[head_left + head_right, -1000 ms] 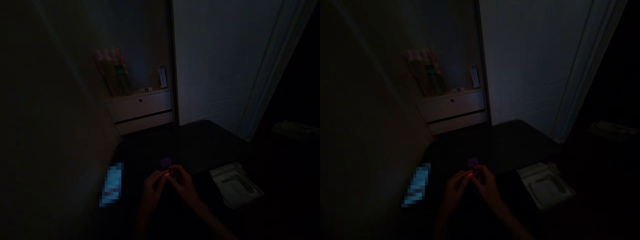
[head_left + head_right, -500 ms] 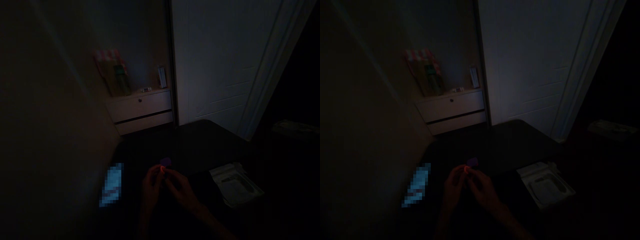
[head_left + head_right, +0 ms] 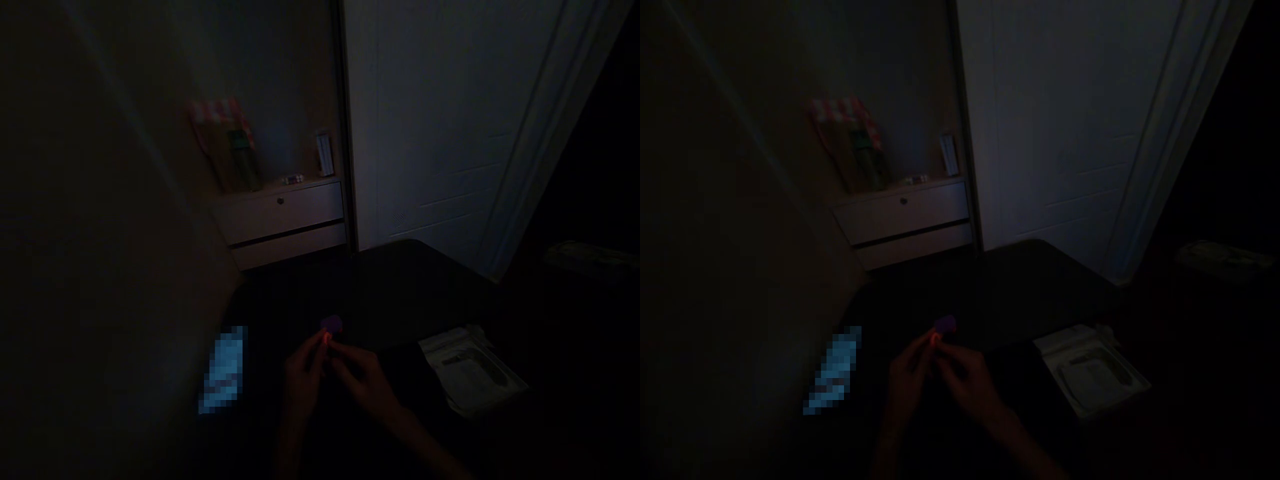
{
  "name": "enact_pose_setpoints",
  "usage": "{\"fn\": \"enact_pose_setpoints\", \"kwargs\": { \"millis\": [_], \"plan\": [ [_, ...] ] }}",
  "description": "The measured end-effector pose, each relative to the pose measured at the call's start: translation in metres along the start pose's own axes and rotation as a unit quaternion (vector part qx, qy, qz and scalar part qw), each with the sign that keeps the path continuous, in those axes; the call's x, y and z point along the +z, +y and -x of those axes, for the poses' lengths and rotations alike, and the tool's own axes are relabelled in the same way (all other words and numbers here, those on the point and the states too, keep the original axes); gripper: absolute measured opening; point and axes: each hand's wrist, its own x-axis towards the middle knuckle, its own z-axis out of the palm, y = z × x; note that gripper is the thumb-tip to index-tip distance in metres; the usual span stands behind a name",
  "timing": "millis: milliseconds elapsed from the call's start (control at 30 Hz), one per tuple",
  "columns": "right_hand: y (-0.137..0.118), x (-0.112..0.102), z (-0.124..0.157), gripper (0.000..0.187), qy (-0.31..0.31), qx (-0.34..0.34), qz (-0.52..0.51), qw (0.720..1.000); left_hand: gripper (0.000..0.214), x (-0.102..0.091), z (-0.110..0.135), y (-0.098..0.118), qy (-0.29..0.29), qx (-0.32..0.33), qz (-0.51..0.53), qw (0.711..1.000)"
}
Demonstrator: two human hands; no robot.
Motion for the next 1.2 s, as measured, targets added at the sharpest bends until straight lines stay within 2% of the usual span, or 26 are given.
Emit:
{"fn": "enact_pose_setpoints", "kwargs": {
  "millis": [133,367,800,933,1200],
  "plan": [
    [-0.002,0.0,0.001,0.031,0.008,0.012,-0.009,1.0,0.04,-0.001,0.0,0.002,-0.012,-0.015,0.014,1.0],
    [-0.003,-0.002,0.0,0.033,-0.013,0.051,-0.015,0.998,0.041,-0.001,0.002,0.005,-0.021,-0.027,0.021,0.999],
    [-0.009,-0.002,-0.002,0.033,0.032,0.053,-0.01,0.998,0.035,0.0,0.003,0.003,0.006,-0.025,0.043,0.999],
    [-0.007,-0.001,-0.001,0.031,0.025,0.024,-0.006,0.999,0.035,-0.003,0.003,-0.001,-0.001,-0.014,0.045,0.999],
    [-0.003,-0.001,0.001,0.035,0.022,0.049,0.007,0.999,0.036,-0.006,0.005,0.001,-0.013,-0.022,0.077,0.997]
  ]
}}
